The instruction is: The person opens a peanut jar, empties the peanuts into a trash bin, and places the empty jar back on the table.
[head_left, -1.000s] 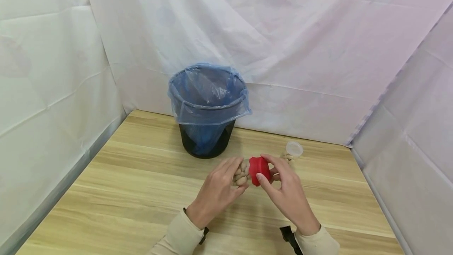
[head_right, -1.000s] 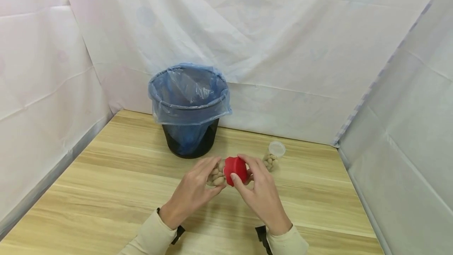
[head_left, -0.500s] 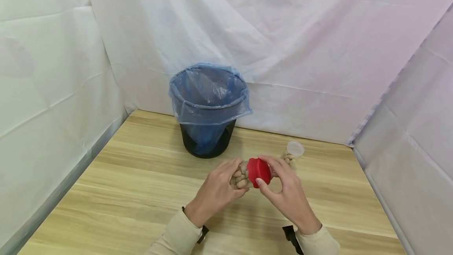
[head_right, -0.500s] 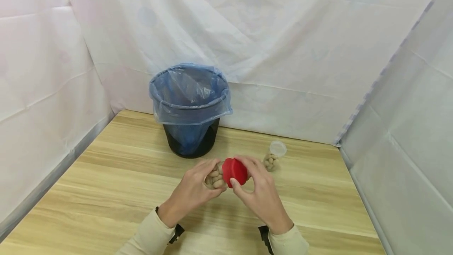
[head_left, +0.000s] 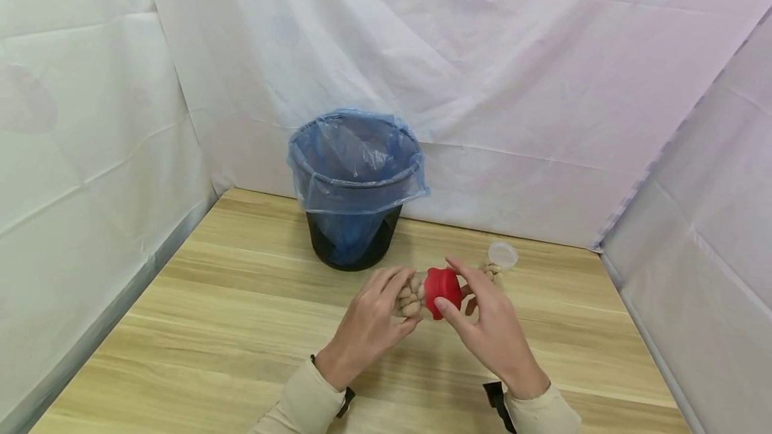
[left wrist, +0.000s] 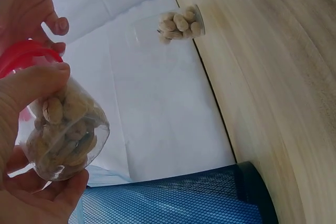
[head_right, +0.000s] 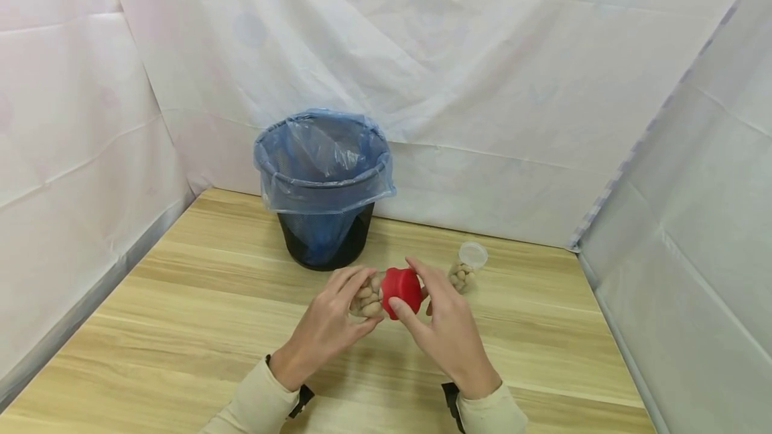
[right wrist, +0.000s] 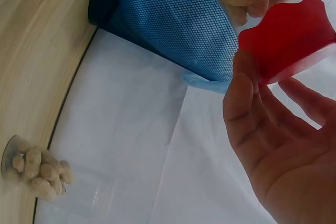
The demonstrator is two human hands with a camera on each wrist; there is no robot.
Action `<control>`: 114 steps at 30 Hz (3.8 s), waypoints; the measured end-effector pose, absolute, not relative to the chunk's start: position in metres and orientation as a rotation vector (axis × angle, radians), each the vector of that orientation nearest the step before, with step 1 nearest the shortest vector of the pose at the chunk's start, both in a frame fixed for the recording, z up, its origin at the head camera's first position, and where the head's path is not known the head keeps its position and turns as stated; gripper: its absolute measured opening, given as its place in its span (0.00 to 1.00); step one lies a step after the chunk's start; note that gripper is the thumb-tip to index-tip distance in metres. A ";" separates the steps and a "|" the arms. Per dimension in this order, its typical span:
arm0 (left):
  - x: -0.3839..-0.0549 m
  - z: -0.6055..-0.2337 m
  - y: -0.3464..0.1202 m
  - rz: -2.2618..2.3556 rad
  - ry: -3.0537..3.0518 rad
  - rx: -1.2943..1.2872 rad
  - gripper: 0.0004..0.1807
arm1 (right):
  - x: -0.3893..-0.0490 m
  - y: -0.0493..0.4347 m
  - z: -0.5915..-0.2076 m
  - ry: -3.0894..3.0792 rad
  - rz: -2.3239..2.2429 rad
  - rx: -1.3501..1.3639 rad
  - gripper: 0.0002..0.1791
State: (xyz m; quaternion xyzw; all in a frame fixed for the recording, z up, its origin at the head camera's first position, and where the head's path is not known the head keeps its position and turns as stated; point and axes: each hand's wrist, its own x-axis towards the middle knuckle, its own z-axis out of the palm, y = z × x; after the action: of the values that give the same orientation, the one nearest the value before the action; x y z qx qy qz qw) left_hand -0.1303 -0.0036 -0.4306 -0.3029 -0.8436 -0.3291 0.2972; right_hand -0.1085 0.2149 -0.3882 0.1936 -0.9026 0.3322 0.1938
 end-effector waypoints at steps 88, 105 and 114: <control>-0.133 -0.445 -0.013 -0.972 -2.297 -0.779 0.44 | -0.110 0.214 -0.390 -2.747 0.954 0.565 0.40; -0.134 -0.447 -0.014 -0.977 -2.275 -0.768 0.45 | -0.109 0.214 -0.389 -2.646 0.849 0.788 0.51; -0.134 -0.449 -0.013 -1.014 -2.270 -0.774 0.45 | -0.111 0.214 -0.386 -2.855 1.140 0.529 0.37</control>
State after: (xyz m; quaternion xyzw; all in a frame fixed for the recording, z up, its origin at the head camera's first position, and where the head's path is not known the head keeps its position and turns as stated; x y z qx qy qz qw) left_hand -0.1336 -0.0129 -0.4486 -0.2867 -0.8405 -0.3753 0.2655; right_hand -0.1106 0.2141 -0.3860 0.1696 -0.9152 0.3654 0.0109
